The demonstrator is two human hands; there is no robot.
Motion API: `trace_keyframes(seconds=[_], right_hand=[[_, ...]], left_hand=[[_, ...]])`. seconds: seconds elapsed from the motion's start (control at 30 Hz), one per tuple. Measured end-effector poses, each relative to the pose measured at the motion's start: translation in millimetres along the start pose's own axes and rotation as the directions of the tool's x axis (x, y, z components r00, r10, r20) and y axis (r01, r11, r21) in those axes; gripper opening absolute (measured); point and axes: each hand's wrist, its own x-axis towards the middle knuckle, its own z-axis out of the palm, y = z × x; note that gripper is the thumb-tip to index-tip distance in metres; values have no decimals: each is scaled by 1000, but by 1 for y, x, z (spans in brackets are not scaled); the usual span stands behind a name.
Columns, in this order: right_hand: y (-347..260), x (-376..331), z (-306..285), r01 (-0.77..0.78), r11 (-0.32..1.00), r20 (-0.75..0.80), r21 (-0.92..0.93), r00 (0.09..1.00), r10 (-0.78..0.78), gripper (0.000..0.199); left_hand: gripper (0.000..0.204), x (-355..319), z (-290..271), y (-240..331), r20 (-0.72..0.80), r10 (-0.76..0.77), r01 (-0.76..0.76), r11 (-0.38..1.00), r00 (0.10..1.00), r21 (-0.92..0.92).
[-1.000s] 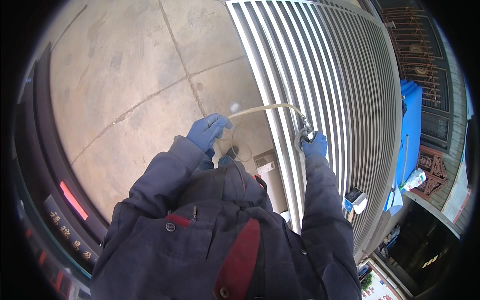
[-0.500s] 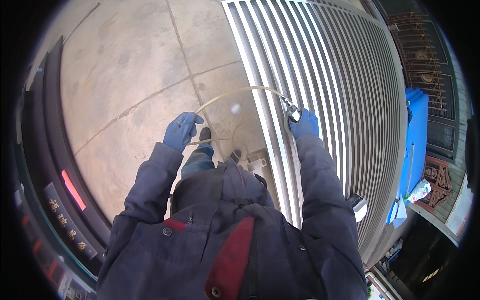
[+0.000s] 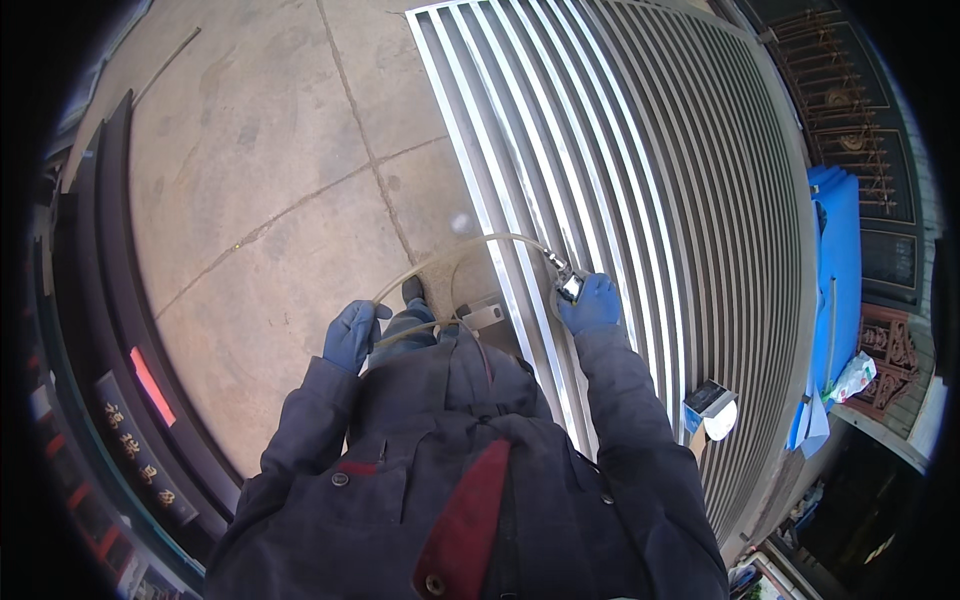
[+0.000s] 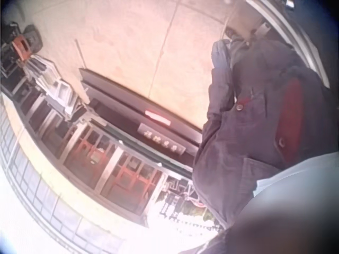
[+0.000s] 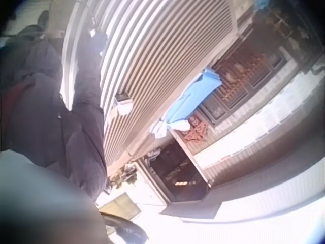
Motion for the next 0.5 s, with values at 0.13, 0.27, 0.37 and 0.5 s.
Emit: trace_keyframes(seconds=[0.13, 0.27, 0.37, 0.5], right_hand=[[-3, 55, 0, 26, 1000, -42, 12, 999, -26, 61], [-5, 82, 1, -1, 1000, -26, 11, 1000, 1, 62], [-8, 67, 2, -67, 998, 23, -16, 997, 67, 55], [-5, 28, -8, -90, 996, -24, 18, 996, 91, 45]], left_hand=[[39, 24, 6, 21, -69, 42, -37, 997, 997, 74], [36, 31, 14, 33, -38, 69, -67, 997, 997, 31], [32, 30, 15, 37, -2, 52, -52, 997, 999, -60], [32, 25, 12, 30, 57, 9, -9, 1000, 998, -4]])
